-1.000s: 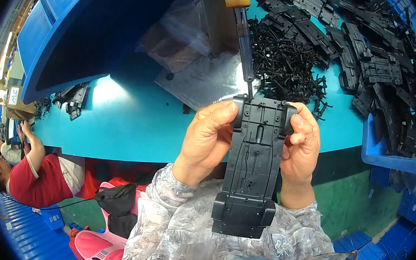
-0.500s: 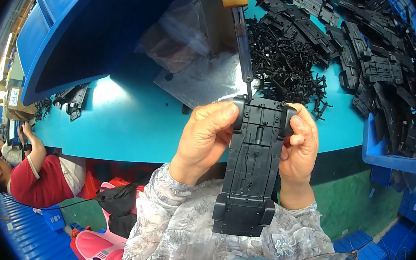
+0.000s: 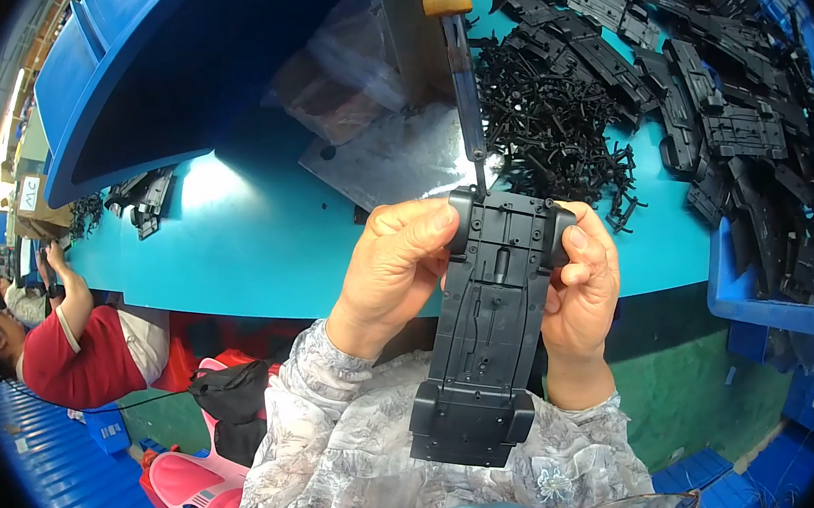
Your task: The person assembles the chassis components of a toy car by snapping plastic clips and small black parts together by hand.
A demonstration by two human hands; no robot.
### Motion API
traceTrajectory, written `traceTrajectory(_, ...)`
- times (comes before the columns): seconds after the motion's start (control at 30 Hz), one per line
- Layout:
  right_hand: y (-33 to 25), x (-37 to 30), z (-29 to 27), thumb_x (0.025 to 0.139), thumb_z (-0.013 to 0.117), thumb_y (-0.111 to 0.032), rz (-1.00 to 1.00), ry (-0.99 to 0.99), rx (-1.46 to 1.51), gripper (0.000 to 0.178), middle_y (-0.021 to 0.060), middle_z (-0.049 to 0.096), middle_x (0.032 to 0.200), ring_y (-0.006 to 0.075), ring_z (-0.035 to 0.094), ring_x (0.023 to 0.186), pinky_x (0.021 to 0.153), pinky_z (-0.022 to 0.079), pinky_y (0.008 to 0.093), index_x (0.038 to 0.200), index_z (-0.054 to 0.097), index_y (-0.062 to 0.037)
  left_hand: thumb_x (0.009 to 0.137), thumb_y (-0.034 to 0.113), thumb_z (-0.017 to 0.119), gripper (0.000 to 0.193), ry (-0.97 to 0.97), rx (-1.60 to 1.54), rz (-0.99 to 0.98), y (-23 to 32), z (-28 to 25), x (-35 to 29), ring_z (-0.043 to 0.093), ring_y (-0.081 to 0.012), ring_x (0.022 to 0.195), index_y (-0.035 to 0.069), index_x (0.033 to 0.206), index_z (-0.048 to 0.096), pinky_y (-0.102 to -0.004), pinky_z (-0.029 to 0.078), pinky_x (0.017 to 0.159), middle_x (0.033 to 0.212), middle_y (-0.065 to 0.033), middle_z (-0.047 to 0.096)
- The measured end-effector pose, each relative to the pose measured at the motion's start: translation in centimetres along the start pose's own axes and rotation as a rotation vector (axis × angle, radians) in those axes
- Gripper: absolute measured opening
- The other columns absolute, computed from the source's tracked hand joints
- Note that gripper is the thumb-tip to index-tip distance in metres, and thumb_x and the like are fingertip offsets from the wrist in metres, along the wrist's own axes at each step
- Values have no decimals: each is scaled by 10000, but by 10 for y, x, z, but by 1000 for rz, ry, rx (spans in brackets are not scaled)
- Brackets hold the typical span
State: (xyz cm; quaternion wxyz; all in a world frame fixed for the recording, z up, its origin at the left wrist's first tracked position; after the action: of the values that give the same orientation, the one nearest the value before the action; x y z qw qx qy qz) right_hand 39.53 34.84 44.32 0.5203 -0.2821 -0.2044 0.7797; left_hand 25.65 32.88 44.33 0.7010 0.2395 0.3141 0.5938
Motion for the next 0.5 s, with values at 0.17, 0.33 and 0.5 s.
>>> traceTrajectory(0.17, -2, 0, 2, 828, 521, -119, 6, 5, -32, 118, -59, 454, 620, -30, 317, 390, 317, 243, 122, 899, 500, -28, 845, 224, 576, 273, 38, -15, 3, 0, 2, 0, 579, -100, 665, -33, 929, 613, -211, 472, 544, 825, -71, 622)
traceTrajectory(0.33, -1, 7, 0, 832, 524, -122, 7, -20, -71, 129, -56, 457, 625, -26, 340, 405, 323, 261, 123, 910, 504, -21, 857, 211, 553, 267, 16, -52, -13, -2, -3, 5, 592, -122, 706, -35, 944, 604, -230, 485, 600, 858, -86, 627)
traceTrajectory(0.5, 4, 16, -5, 853, 519, -125, 26, -26, -63, 108, -63, 445, 632, -29, 395, 441, 323, 280, 123, 897, 517, -26, 866, 218, 535, 273, 41, -170, -33, -9, -10, 10, 598, -156, 814, -34, 946, 602, -284, 483, 736, 918, -95, 632)
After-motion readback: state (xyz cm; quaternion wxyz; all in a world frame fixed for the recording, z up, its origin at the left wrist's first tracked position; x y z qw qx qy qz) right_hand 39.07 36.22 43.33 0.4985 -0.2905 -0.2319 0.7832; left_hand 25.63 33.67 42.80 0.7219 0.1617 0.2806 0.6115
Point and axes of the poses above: each hand's wrist, its own x-axis towards the middle knuckle, its own z-axis out of the palm, y = z × x, the point moved 7 cm from there along x, towards the middle knuckle
